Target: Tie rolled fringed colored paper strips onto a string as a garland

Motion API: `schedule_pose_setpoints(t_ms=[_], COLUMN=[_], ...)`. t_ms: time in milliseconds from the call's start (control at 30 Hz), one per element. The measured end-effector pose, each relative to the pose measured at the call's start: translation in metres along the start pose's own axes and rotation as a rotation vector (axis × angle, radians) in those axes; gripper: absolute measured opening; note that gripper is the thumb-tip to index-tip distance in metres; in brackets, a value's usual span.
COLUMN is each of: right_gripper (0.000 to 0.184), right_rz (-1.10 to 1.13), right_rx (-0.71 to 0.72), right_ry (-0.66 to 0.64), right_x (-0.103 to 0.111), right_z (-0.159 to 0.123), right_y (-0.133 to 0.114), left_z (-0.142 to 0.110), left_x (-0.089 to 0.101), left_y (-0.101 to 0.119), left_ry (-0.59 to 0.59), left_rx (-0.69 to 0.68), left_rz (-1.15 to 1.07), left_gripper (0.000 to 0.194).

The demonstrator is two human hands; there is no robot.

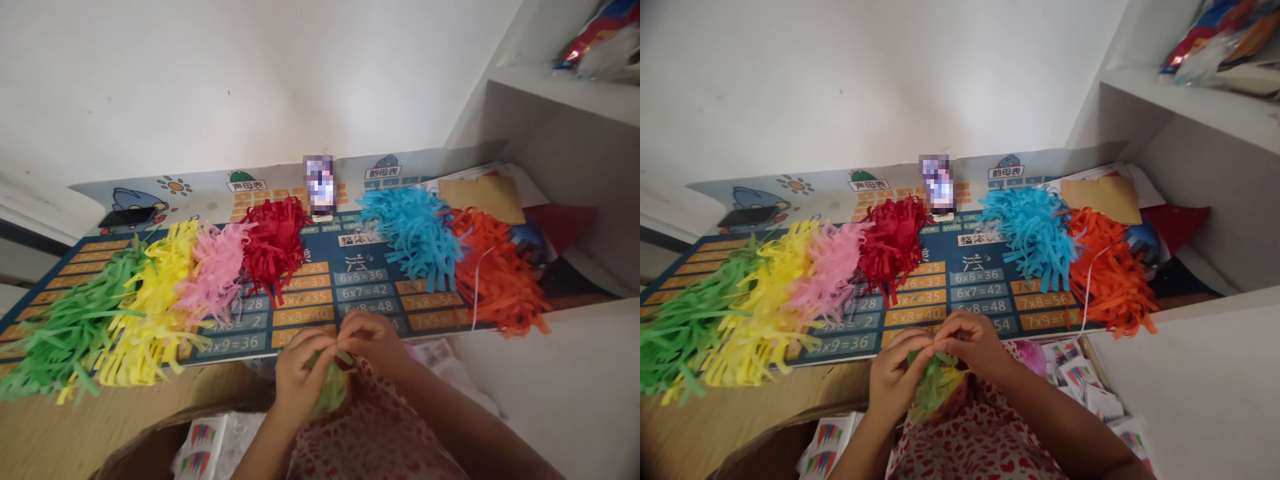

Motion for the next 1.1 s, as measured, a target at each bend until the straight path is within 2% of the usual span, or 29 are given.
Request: schedule_pose_setpoints(t_ms=[67, 167, 267, 367, 500, 633, 733, 867, 967, 1100], right_gripper=[0.017, 0.02, 0.024, 0.019, 0.024, 0.027, 0.025, 0.017, 0.018, 0.019], right_rz=[-0.311, -0.97, -1.192, -1.266, -1.324, -1.324, -1.292, -1.25, -1.103, -0.822], right_rx=[-0.074, -0.275, -0.348, -0.38, -0.391, -0.358, -0.24, -0.033, 0.0, 0.01], right_ry=[-0.054, -0.134, -0.193, -0.23, -0.256, -0.26, -0.307, -0.338, -0.205, 0.069], right_x=[0.013, 0.037, 0.046, 0.04, 0.032, 0.026, 0.01, -0.007, -0.002, 0.007], right_z=[0.024, 0.068, 0.1, 0.111, 0.11, 0.098, 0.077, 0.046, 0.035, 0.025], right_y=[0.003, 0.018, 0.032, 0.043, 0.045, 0.029, 0.013, 0.003, 0.001, -0.005], left_z=[-0.004, -0.009, -0.009, -0.004, 0.006, 0.016, 0.021, 0.022, 0.019, 0.013], left_x=[0.006, 0.002, -0.007, -0.01, -0.017, -0.024, -0.028, -0.036, -0.04, -0.043], left_y=[-0.014, -0.035, -0.042, -0.038, -0.042, -0.053, -0.059, -0.058, -0.056, -0.05], left_ry=[0.054, 0.092, 0.102, 0.107, 0.071, 0.097, 0.146, 0.119, 0.122, 0.174], left_rx=[0.094, 0.268, 0.358, 0.345, 0.349, 0.381, 0.428, 0.488, 0.461, 0.412], left_rz=[-0.108, -0.446, -0.65, -0.604, -0.572, -0.711, -0.878, -1.057, -1.037, -0.85], left_gripper=[0.012, 0.021, 0.028, 0.034, 0.037, 0.035, 0.037, 0.039, 0.035, 0.034])
Point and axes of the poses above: each hand's wrist, its own z-axis towards the middle knuckle, its own x-axis out of the back of the hand, y = z × x, the point moved 7 cm from there along z, towards the middle knuckle, and after that the axes turned 9 degrees about -y, right-handed, at the moved point
